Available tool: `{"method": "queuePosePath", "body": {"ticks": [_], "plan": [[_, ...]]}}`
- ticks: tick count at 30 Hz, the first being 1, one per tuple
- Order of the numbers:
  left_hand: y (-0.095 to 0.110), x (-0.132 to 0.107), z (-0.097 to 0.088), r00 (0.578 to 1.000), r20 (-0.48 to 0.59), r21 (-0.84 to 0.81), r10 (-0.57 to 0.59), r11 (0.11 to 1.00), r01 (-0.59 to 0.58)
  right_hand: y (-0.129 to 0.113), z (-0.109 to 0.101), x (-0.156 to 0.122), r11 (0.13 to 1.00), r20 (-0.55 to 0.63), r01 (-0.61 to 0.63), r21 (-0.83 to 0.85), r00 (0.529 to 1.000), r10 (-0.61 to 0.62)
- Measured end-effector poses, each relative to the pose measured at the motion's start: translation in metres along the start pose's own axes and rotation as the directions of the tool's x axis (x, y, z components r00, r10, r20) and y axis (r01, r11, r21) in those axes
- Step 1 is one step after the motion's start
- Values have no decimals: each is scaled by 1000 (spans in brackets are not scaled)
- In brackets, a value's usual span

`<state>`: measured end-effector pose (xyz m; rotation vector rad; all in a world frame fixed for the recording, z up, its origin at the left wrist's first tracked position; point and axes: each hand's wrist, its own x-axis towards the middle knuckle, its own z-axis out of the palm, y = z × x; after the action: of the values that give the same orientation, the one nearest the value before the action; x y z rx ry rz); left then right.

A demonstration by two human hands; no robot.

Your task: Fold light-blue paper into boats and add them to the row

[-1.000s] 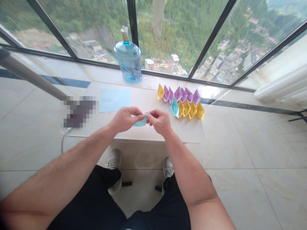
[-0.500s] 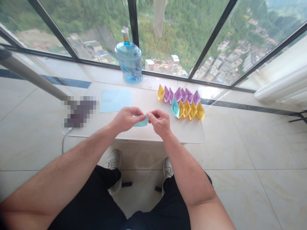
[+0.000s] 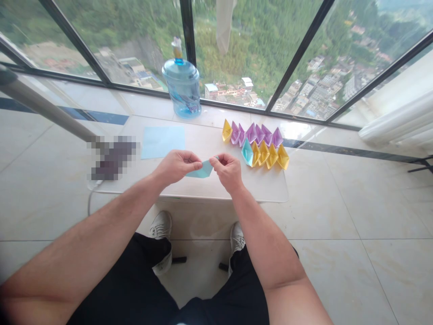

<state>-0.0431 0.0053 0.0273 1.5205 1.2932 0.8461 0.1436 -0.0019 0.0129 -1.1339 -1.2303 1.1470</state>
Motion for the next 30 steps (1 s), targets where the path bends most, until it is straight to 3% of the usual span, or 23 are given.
{"method": "queuePosePath", "body": {"ticks": [5, 13, 26, 30], "plan": [[0, 0, 2, 1000, -11, 27, 10, 1000, -10, -3, -2, 0, 993, 55, -59, -105, 996, 65], [-1, 0, 0, 999, -32, 79, 15, 997, -13, -4, -1, 2, 999, 14, -44, -31, 999, 45], [-1, -4, -8, 999, -40, 23, 28, 999, -27, 1, -8, 8, 997, 20, -4, 81, 1000, 2], [0, -3, -7, 996, -86, 36, 8, 999, -5, 2, -10, 8, 994, 21, -8, 108, 1000, 6]]}}
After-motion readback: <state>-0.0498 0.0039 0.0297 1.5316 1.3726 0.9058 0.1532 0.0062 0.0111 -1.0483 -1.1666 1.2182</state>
